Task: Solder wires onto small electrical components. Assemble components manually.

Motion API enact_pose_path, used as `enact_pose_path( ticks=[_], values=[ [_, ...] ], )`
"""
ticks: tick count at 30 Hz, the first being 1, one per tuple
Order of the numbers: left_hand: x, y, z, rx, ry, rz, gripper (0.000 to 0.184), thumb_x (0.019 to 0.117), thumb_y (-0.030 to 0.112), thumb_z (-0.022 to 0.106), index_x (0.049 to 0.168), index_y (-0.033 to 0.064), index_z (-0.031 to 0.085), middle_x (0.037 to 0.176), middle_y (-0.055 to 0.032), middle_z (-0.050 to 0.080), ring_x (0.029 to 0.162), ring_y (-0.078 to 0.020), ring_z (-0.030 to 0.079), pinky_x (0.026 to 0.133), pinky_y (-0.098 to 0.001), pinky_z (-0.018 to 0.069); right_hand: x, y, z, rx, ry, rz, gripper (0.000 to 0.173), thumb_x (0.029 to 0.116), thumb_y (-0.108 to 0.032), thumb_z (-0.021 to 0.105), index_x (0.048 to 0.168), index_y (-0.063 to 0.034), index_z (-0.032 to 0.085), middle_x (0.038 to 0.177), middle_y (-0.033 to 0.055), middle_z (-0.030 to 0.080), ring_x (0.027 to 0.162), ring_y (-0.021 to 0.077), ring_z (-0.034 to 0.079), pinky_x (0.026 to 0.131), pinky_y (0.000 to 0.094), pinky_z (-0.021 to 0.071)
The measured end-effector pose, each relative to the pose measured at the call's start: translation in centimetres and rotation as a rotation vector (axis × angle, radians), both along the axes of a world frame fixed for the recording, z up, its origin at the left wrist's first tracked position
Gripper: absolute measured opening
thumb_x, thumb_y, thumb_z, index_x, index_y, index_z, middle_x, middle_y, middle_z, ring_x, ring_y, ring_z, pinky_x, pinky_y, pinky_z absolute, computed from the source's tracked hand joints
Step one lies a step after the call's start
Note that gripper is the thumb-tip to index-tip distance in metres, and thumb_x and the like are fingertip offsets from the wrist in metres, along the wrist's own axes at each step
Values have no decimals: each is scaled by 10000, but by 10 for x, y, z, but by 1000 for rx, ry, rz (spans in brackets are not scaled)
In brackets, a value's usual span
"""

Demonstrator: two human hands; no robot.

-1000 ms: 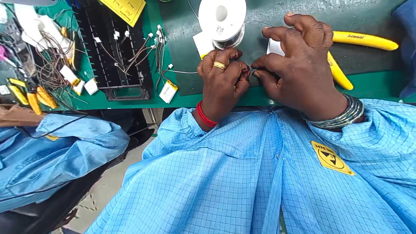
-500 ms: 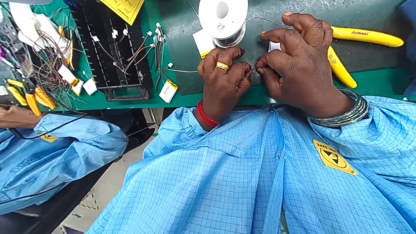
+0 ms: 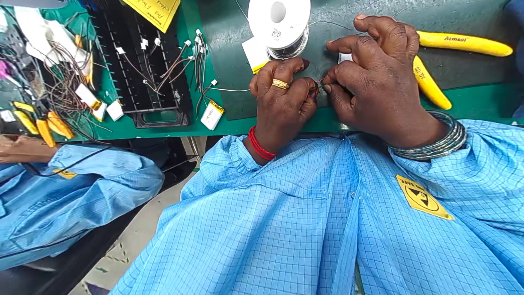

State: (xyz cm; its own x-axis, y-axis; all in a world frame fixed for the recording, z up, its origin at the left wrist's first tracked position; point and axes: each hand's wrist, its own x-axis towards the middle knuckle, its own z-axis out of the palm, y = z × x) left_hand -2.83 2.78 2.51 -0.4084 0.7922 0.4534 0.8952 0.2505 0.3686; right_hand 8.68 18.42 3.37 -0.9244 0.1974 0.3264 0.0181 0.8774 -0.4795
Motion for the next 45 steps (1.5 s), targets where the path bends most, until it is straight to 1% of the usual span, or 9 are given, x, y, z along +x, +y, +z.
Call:
enact_pose_path(
  ticks=[4,8,11,14,17,22,29,38,45],
  values=[
    [0,0,0,-2,-2,4,105,918,164,676,835,126,729,1144,-152,718,1145,-335,587,951,-477,345,0,0,-1,2,8,3,210,948,-152,531,890,-62,712,1259,188,688,1370,488,463,1071,651,304],
    [0,1,0,5,9,-2,126,928,166,664,823,123,720,1128,-153,712,1130,-327,584,948,-467,342,-1,1,-2,21,8,-1,221,969,-181,511,896,-89,698,1249,180,691,1360,492,463,1054,641,297],
    [0,0,0,9,28,-8,123,929,157,676,827,115,730,1134,-153,718,1135,-330,587,946,-470,346,0,0,-1,4,13,11,207,952,-158,533,897,-71,712,1252,188,688,1372,490,460,1076,655,298],
    [1,-5,3,-16,20,-3,112,928,177,687,868,114,757,1161,-153,707,1157,-338,578,968,-487,347,0,0,-1,5,17,13,209,953,-154,530,893,-68,710,1250,189,689,1368,488,464,1071,648,302],
    [0,-11,5,-33,-14,9,124,917,169,653,873,103,750,1185,-170,696,1176,-352,571,994,-497,349,0,1,0,-6,10,6,208,954,-166,543,885,-71,715,1258,193,688,1363,493,467,1076,649,302],
    [-1,-15,1,-2,-47,-6,131,940,162,657,864,101,744,1164,-166,697,1173,-338,573,1000,-494,348,0,0,0,-22,15,32,222,958,-261,592,988,-106,749,1340,202,650,1386,491,442,1089,639,292],
    [-2,-16,-2,15,-75,-36,167,962,164,612,865,92,728,1163,-168,696,1165,-331,575,984,-494,346,-7,-2,-4,-11,27,80,218,991,-255,568,942,-130,739,1335,188,656,1370,488,453,1076,632,293],
    [-2,-15,-3,6,-87,-34,179,978,153,592,875,88,723,1161,-166,708,1171,-328,580,980,-489,340,-8,-2,-4,22,16,78,224,994,-242,543,912,-105,700,1329,190,656,1369,489,457,1062,649,298],
    [-2,-15,-2,-5,-90,-28,173,981,153,592,885,85,719,1168,-168,709,1183,-334,581,985,-493,340,-6,0,-4,10,-4,68,221,989,-261,553,931,-120,713,1348,203,641,1378,495,444,1065,652,294]
  ],
)
